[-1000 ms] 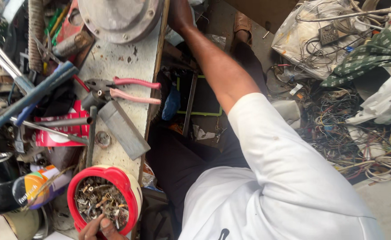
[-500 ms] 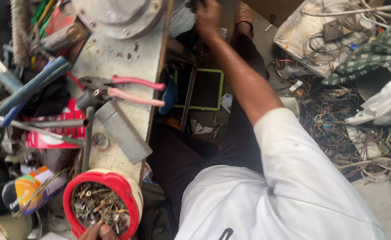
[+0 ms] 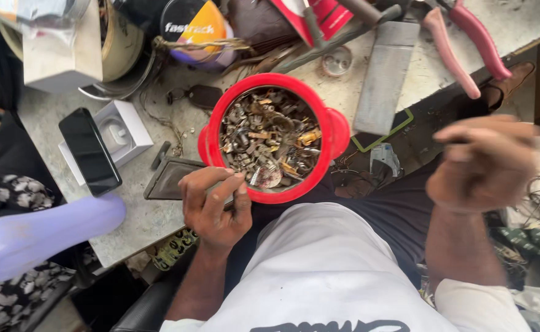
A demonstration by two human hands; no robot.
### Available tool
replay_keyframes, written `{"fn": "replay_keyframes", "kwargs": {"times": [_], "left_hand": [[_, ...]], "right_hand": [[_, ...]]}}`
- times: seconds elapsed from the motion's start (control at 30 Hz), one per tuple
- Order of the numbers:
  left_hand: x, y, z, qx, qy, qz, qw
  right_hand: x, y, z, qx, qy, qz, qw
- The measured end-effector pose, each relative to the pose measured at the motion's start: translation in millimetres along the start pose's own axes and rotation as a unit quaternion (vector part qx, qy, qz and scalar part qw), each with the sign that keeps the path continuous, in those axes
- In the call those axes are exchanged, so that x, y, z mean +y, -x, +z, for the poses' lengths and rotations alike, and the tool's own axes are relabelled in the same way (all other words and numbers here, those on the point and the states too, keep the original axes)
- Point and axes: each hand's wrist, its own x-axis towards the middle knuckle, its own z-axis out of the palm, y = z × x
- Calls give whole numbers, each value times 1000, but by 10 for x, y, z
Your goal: The person sorts through a red bucket filled with electronic scrap, picking out copper wire coils and other metal components. They separate the copper wire from the rest of the debris and place it into a white plastic bag on the floor. The person also handles various small metal parts, including a white plastic piece and a cylindrical metal object, before returning them to the bucket.
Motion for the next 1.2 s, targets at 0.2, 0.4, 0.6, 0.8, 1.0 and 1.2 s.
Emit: {"fn": "replay_keyframes", "kwargs": {"times": [0.2, 0.4, 0.6, 0.8, 1.0, 1.2], "left_hand": [[29, 128, 38, 15, 113, 10, 993], [-57, 199, 31, 27, 135, 10, 990], [-124, 107, -42, 18, 151, -23, 988], [-133, -58, -16, -36, 189, -84, 978], [-109, -107, 45, -26, 332, -78, 940], [-129, -93, 81, -4, 315, -50, 948]], "right_hand": [[-512, -902, 828, -383, 119, -91, 912], [-696, -937, 1401, -503, 235, -75, 828], [-800, -883, 1249, -448, 109, -18, 887], [-819, -733, 1163, -383, -92, 15, 919], [-833, -611, 1136, -321, -142, 22, 936], [-838, -605, 1109, -314, -127, 4, 941]]}}
